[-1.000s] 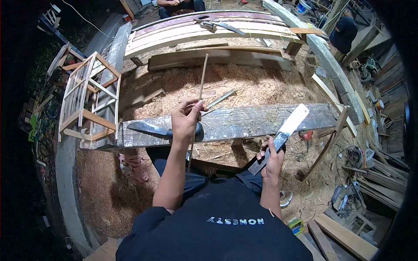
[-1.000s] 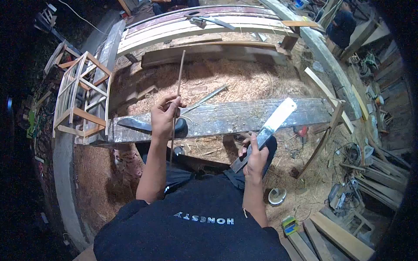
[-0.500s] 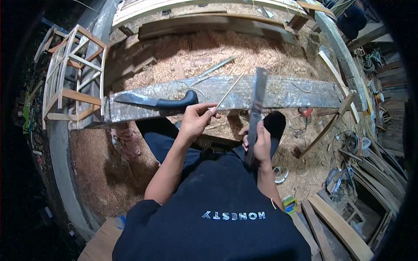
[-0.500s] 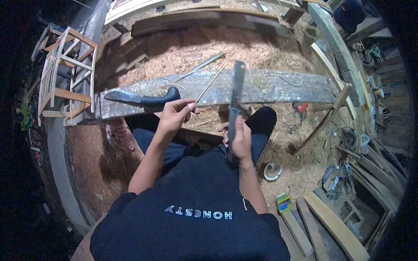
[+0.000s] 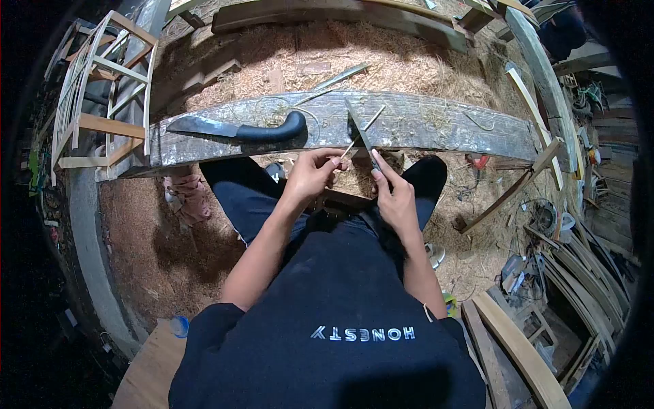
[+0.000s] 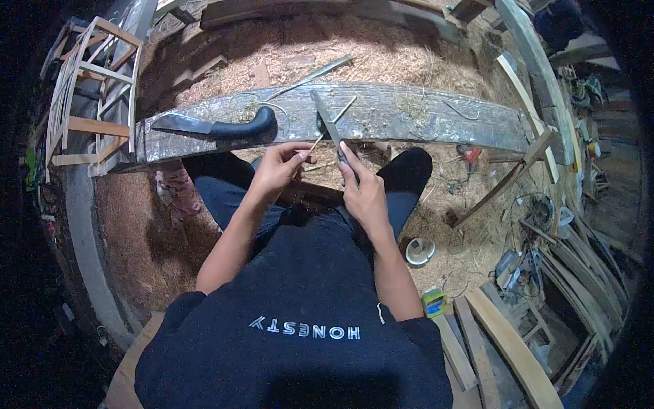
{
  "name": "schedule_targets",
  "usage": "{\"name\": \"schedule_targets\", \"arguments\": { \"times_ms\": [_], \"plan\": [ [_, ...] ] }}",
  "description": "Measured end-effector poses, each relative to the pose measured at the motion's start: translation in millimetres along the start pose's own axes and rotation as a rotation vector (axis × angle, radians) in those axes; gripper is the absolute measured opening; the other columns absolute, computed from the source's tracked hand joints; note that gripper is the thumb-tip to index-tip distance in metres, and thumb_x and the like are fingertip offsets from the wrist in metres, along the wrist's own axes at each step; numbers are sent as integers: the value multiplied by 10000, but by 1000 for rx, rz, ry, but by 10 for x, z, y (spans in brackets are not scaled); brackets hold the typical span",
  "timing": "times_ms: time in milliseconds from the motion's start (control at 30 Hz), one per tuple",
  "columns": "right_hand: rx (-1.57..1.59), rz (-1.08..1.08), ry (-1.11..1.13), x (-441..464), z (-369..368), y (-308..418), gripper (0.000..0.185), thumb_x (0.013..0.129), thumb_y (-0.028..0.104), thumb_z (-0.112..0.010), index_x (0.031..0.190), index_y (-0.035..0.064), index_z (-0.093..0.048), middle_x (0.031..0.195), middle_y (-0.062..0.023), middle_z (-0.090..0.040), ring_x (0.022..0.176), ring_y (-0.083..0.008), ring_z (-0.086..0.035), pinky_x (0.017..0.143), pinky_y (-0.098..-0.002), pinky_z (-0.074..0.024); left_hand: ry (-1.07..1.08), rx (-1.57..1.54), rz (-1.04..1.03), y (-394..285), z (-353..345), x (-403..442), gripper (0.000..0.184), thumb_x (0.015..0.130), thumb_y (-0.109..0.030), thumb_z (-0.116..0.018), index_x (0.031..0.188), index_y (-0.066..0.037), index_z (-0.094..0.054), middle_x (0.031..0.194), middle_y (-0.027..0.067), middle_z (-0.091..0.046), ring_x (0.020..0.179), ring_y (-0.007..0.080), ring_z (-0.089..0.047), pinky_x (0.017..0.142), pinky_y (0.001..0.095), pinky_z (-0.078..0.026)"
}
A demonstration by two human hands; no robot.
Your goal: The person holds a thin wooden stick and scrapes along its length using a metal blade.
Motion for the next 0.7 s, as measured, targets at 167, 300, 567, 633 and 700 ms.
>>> {"name": "schedule_targets", "arguments": {
  "times_ms": [167,300,567,633,700],
  "plan": [
    [25,-43,34,29,-13,41,380,1016,217,-563,1390,153,-588,1221,-272,-640,1225,-389,-573,958,-389,-502,100,80,109,134,148,-216,320,1030,-177,-576,1303,-19,-628,879,57,-723,563,74,-551,521,243,-458],
    [39,26,-9,34,-39,15,386,1009,190,-570,1392,148,-587,1134,-276,-674,1139,-414,-635,910,-402,-516,317,94,112,145,118,-459,354,1068,-237,-512,1333,-30,-624,833,34,-709,594,42,-534,543,203,-430],
    [-115,235,-16,-37,-121,29,446,961,77,-600,1397,171,-594,937,-205,-643,824,-396,-647,763,-444,-515,164,-96,165,230,56,-455,357,1051,-217,-557,1354,-40,-620,706,-24,-618,544,29,-454,502,191,-359],
    [-134,251,11,-88,-121,114,449,958,79,-603,1397,176,-596,941,-193,-635,810,-392,-644,749,-451,-516,149,-127,184,229,19,-441,363,1046,-210,-568,1364,-39,-610,695,-23,-615,539,29,-460,495,188,-356],
    [-156,252,58,-130,-131,184,456,952,92,-614,1399,182,-593,925,-184,-626,812,-381,-650,729,-450,-523,129,-176,216,232,7,-433,380,1033,-203,-590,1373,-33,-595,688,-9,-621,494,33,-459,456,188,-340]
  ]
}}
Point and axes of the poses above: each hand's wrist, its own x-axis towards the middle knuckle, its own z-axis out of the back of the hand, y = z × x, the point moved 7 cm from there along x, towards the middle knuckle
